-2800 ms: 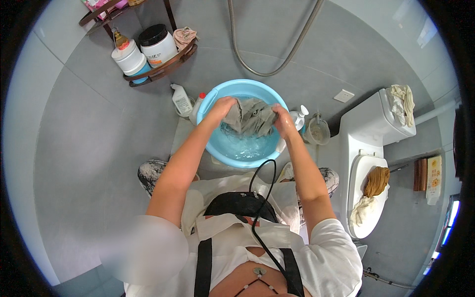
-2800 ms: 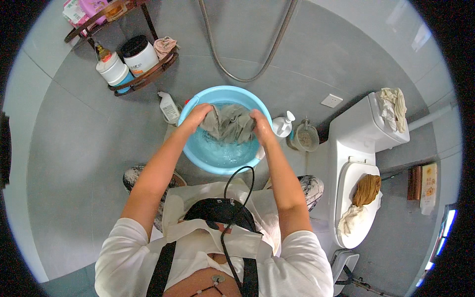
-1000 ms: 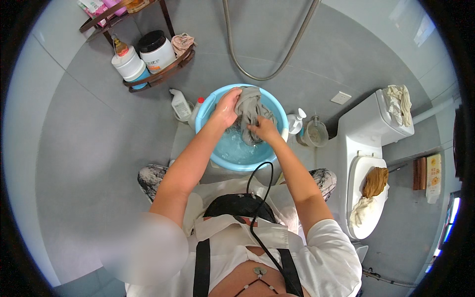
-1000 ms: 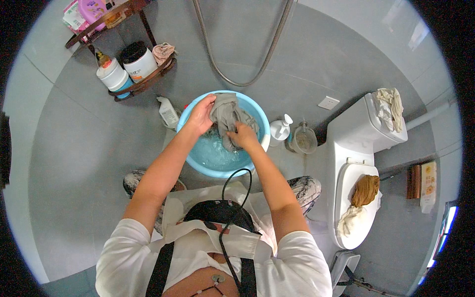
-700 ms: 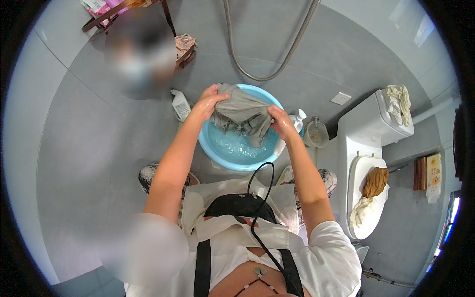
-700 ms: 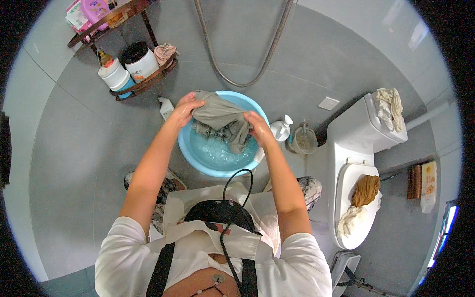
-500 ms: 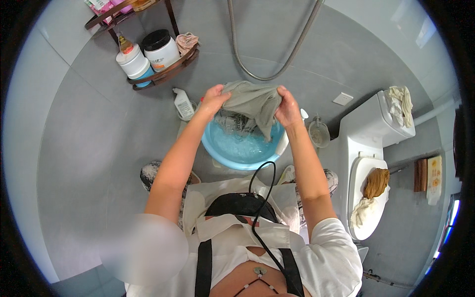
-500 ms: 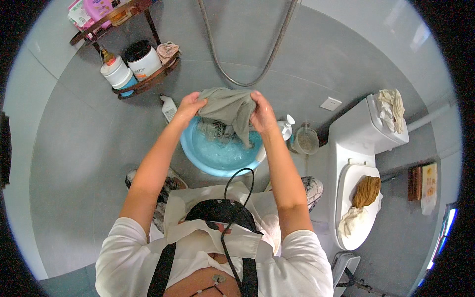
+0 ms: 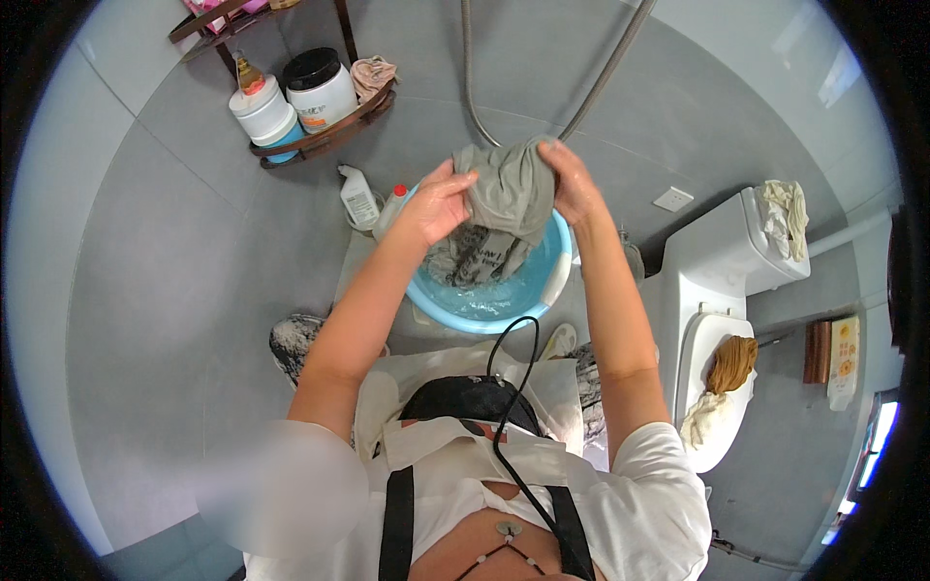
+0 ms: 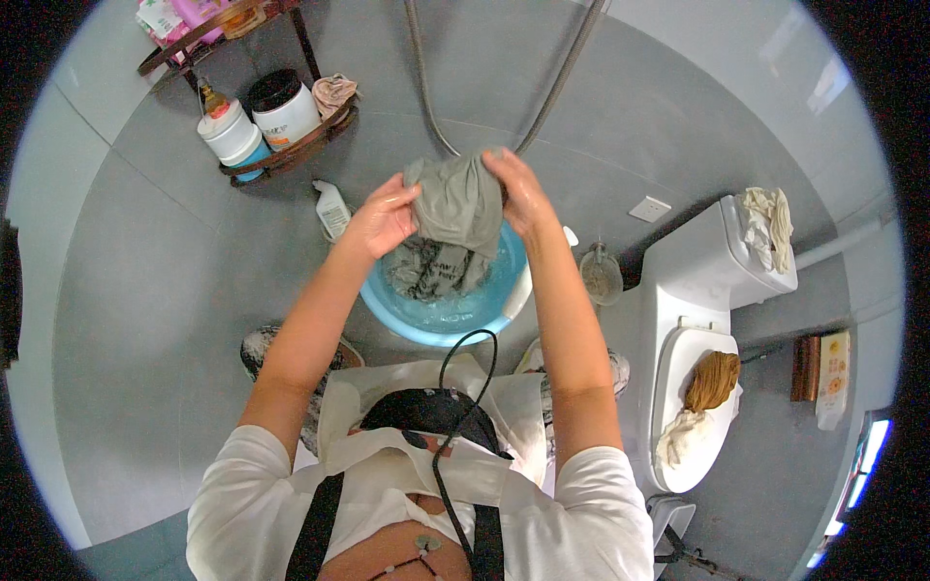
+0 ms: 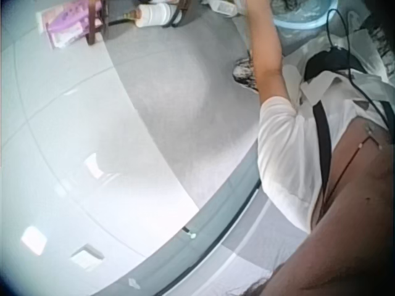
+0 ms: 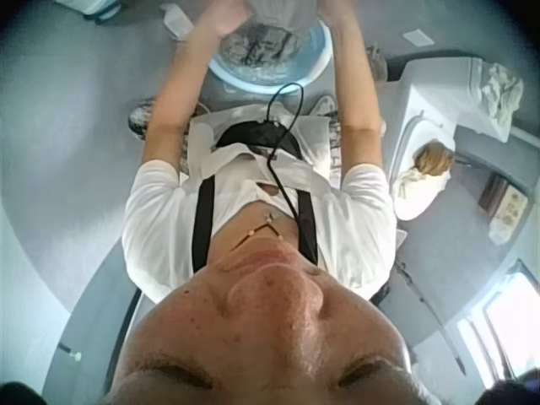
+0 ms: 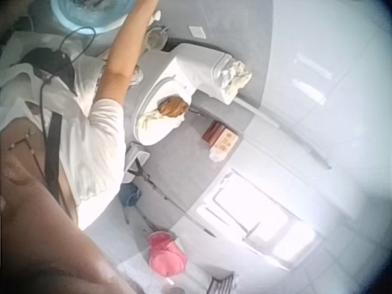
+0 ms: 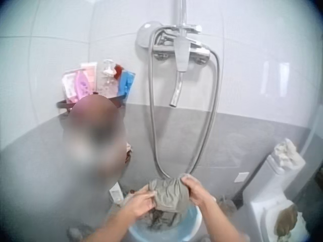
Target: The person washes several items of clothing by hand in a blue basin. They scrub a white garment, wring it out, and place it on top of a toilet lid, then repeat the process with a grey shirt.
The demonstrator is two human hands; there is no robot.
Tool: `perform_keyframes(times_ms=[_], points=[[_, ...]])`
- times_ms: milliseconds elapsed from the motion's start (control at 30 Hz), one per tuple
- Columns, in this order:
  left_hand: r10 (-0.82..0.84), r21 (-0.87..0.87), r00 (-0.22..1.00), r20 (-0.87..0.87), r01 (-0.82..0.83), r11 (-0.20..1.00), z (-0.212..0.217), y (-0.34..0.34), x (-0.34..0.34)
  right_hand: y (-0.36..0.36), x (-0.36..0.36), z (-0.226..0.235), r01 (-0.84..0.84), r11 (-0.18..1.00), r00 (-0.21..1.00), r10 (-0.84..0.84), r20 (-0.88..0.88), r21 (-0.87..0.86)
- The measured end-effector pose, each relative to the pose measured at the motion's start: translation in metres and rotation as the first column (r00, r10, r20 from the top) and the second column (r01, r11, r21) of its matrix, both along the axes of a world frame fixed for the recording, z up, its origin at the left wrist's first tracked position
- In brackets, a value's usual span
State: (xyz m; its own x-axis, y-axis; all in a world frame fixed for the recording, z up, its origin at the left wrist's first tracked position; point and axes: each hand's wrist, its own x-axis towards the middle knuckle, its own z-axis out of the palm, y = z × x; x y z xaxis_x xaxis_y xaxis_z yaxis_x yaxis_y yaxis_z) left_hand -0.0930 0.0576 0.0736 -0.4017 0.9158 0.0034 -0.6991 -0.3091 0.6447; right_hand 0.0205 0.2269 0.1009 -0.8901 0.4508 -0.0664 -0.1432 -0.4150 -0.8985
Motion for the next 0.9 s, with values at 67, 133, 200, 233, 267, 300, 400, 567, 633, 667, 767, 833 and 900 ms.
perform_keyframes(times_ms=[67,133,200,233,267,300,400,567,633,667,767,833,900], points=[[0.081,-0.188,0.986,0.146,-0.052,0.981,-0.010,0.005,0.004,0.005,0.002,-0.031,-0.017,0.998,0.988,0.006,0.157,0.068],[0.159,-0.318,0.923,0.350,-0.042,0.947,-0.018,0.011,0.005,0.021,0.008,-0.066,-0.132,0.861,0.885,-0.120,0.449,0.492],[0.329,-0.390,0.808,0.488,-0.135,0.911,-0.044,0.019,-0.006,0.022,0.010,-0.086,-0.235,0.596,0.792,-0.341,0.507,0.768],[0.408,-0.428,0.732,0.546,-0.175,0.887,-0.057,0.022,-0.012,0.016,0.015,-0.093,-0.234,0.447,0.778,-0.447,0.442,0.864],[0.451,-0.471,0.706,0.546,-0.186,0.862,-0.054,0.025,-0.010,0.011,0.023,-0.099,-0.238,0.286,0.757,-0.544,0.362,0.928],[0.494,-0.512,0.679,0.543,-0.199,0.836,-0.044,0.026,-0.007,0.002,0.028,-0.094,-0.193,0.324,0.779,-0.523,0.346,0.926],[0.513,-0.547,0.666,0.541,-0.185,0.816,-0.021,0.030,0.003,-0.018,0.033,-0.081,-0.107,0.471,0.849,-0.416,0.327,0.876],[0.335,-0.349,0.712,0.617,-0.134,0.928,-0.022,0.027,0.011,-0.049,0.025,-0.068,0.095,0.300,0.961,-0.277,-0.009,0.949],[0.331,-0.375,0.712,0.620,-0.102,0.921,-0.005,0.025,0.021,-0.044,0.020,-0.084,0.074,0.337,0.956,-0.291,0.029,0.939],[0.286,-0.350,0.750,0.596,-0.078,0.934,-0.008,0.024,0.019,-0.039,0.018,-0.087,0.085,0.510,0.954,-0.291,0.078,0.856],[0.206,-0.338,0.908,0.365,-0.077,0.938,-0.023,0.017,0.013,-0.015,0.021,-0.086,0.150,0.866,0.959,-0.244,0.141,0.478],[0.203,-0.374,0.979,-0.022,-0.196,0.906,-0.030,0.007,0.015,-0.002,0.025,-0.080,0.210,0.957,0.972,-0.227,0.067,0.201],[0.156,-0.483,0.901,-0.405,-0.355,0.800,-0.066,0.005,0.001,-0.005,0.028,-0.063,0.162,0.985,0.980,-0.168,0.106,0.065]])
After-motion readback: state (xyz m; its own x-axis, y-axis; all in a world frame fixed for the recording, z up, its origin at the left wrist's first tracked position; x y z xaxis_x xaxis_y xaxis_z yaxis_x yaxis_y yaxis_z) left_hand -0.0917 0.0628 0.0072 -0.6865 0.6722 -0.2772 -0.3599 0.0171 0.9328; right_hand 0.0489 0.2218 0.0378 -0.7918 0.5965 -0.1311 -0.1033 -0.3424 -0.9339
